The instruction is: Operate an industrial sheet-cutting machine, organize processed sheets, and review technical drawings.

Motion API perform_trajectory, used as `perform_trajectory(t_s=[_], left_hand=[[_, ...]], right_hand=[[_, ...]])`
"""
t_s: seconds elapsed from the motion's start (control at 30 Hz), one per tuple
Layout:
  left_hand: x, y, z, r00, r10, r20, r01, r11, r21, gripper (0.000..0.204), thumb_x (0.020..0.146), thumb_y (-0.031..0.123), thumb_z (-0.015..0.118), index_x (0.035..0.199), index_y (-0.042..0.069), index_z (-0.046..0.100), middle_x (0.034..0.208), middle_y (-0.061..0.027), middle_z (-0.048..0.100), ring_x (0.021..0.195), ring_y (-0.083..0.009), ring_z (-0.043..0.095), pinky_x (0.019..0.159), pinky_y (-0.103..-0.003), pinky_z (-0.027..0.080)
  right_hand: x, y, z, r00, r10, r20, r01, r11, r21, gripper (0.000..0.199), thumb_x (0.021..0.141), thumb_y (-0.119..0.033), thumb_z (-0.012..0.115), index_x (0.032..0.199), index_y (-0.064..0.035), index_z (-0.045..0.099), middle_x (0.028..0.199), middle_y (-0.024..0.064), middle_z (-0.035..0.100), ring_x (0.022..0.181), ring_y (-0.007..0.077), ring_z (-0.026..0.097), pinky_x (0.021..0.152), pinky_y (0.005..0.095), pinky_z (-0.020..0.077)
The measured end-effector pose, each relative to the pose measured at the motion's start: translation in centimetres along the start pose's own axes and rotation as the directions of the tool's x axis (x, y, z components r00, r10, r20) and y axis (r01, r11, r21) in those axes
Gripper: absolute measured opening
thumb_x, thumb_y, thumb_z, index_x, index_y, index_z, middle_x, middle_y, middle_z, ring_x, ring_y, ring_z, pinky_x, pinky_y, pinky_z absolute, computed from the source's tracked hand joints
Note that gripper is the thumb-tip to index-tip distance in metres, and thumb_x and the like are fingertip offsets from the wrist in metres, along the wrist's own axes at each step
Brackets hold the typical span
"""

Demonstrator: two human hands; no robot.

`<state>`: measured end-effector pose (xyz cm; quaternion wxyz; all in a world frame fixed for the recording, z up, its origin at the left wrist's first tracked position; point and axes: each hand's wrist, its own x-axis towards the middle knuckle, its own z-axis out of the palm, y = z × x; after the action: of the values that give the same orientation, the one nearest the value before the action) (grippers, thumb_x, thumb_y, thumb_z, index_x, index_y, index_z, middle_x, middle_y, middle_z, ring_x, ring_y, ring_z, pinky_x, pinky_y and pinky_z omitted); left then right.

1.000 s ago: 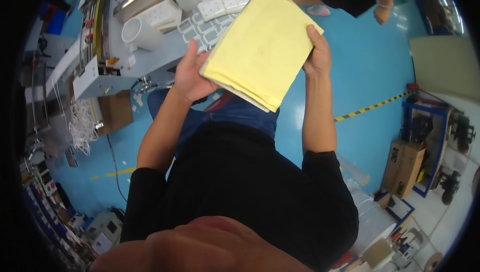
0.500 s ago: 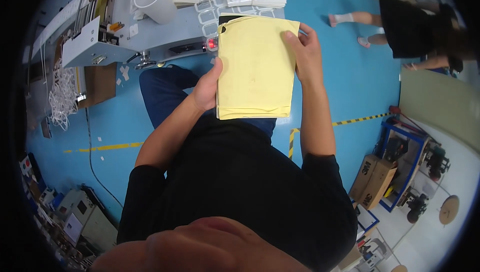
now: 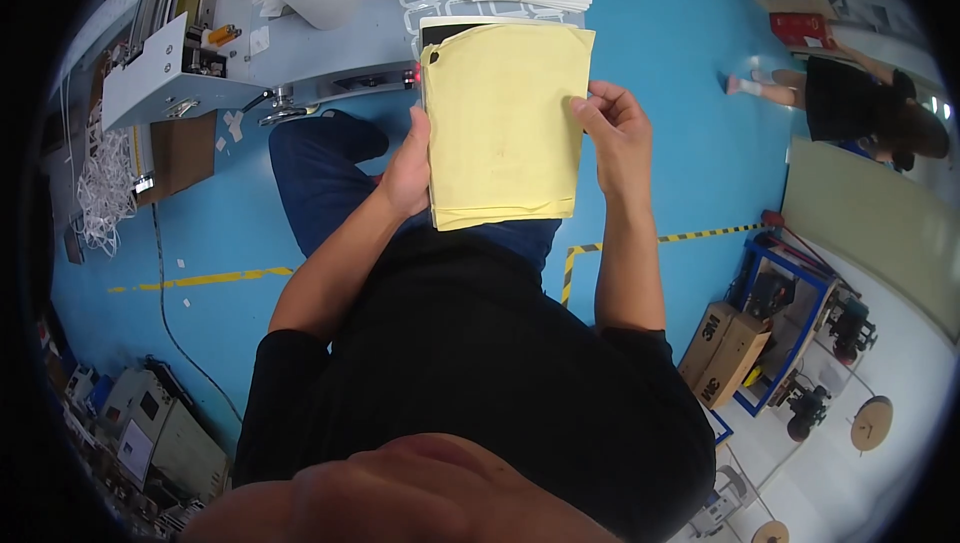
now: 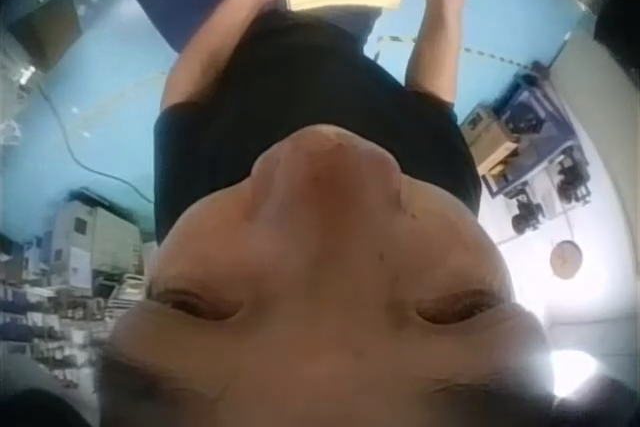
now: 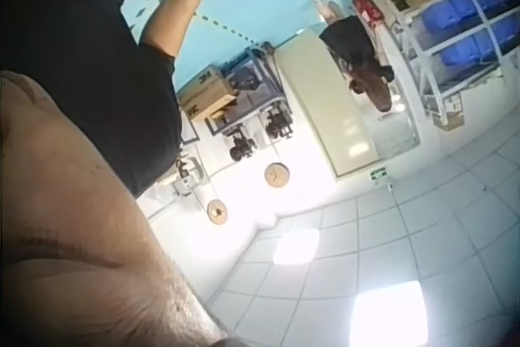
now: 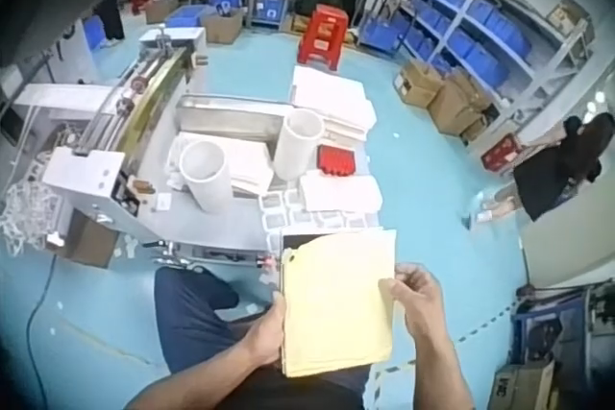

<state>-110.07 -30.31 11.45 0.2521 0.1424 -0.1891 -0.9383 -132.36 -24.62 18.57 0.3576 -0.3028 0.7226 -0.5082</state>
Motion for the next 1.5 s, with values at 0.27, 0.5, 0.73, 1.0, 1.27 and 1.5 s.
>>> perform_trajectory(t_s=[0.27, 0.5, 0.73, 1.0, 1.27, 1.5], left_hand=[[0.0, 0.4, -0.6, 0.999, 0.014, -0.041, -0.013, 1.000, 0.028, 0.075, 0.095, 0.061, 0.019, 0.142, 0.004, 0.029, 0.137, -0.0115, 0.045, 0.124, -0.0226, 0.047, 0.102, -0.036, 0.040], [0.0, 0.7, -0.5, 0.998, 0.057, -0.010, -0.058, 0.998, -0.040, 0.074, 0.096, 0.059, 0.020, 0.144, 0.003, 0.025, 0.139, -0.0130, 0.042, 0.125, -0.0246, 0.046, 0.102, -0.037, 0.039], [-0.6, 1.9, -1.1, 0.996, 0.092, 0.002, -0.091, 0.992, -0.092, 0.074, 0.096, 0.058, 0.019, 0.145, 0.003, 0.022, 0.142, -0.0154, 0.039, 0.128, -0.0275, 0.044, 0.104, -0.038, 0.039], [-0.8, 1.4, -0.1, 0.970, 0.234, 0.067, -0.221, 0.962, -0.163, 0.081, 0.092, 0.063, 0.030, 0.146, 0.005, 0.018, 0.148, -0.0134, 0.030, 0.133, -0.0311, 0.035, 0.108, -0.046, 0.031], [-1.5, 1.4, 0.9, 0.948, 0.289, 0.135, -0.274, 0.954, -0.118, 0.075, 0.093, 0.062, 0.030, 0.147, 0.010, 0.019, 0.149, -0.0075, 0.030, 0.135, -0.0274, 0.031, 0.109, -0.045, 0.028], [-2.0, 1.8, 1.0, 0.943, 0.296, 0.153, -0.274, 0.950, -0.150, 0.073, 0.094, 0.061, 0.029, 0.148, 0.012, 0.020, 0.151, -0.0074, 0.027, 0.137, -0.0282, 0.029, 0.110, -0.048, 0.026]], right_hand=[[0.3, -0.2, -1.2, 0.978, 0.096, 0.183, -0.146, 0.948, 0.282, 0.023, 0.088, -0.009, 0.059, 0.108, 0.0021, 0.057, 0.096, 0.0081, 0.064, 0.085, 0.0137, 0.062, 0.080, 0.0262, 0.0488], [1.4, -0.3, -6.5, 0.999, -0.009, -0.032, 0.026, 0.807, 0.590, 0.034, 0.096, -0.019, 0.045, 0.121, 0.0029, 0.051, 0.123, 0.0175, 0.057, 0.112, 0.0272, 0.057, 0.098, 0.0380, 0.0452], [1.8, 1.5, -8.1, 0.999, 0.003, 0.042, -0.040, 0.437, 0.899, 0.021, 0.094, -0.021, 0.050, 0.097, -0.0009, 0.056, 0.076, 0.0038, 0.053, 0.060, 0.0132, 0.038, 0.058, 0.0265, 0.0338], [2.4, 4.7, -9.2, 0.964, -0.171, 0.203, -0.145, 0.302, 0.942, 0.027, 0.093, -0.020, 0.052, 0.111, 0.0009, 0.051, 0.076, 0.0031, 0.054, 0.060, 0.0106, 0.043, 0.056, 0.0238, 0.0345], [2.2, 4.4, -8.2, 0.976, -0.153, 0.157, -0.110, 0.273, 0.956, 0.031, 0.095, -0.025, 0.051, 0.114, -0.0001, 0.048, 0.070, -0.0015, 0.042, 0.058, 0.0082, 0.040, 0.055, 0.0222, 0.0327], [2.1, 5.3, -8.2, 0.964, -0.211, 0.164, -0.104, 0.269, 0.958, 0.034, 0.096, -0.027, 0.051, 0.117, 0.0003, 0.048, 0.071, -0.0007, 0.046, 0.058, 0.0079, 0.041, 0.055, 0.0215, 0.0333]])
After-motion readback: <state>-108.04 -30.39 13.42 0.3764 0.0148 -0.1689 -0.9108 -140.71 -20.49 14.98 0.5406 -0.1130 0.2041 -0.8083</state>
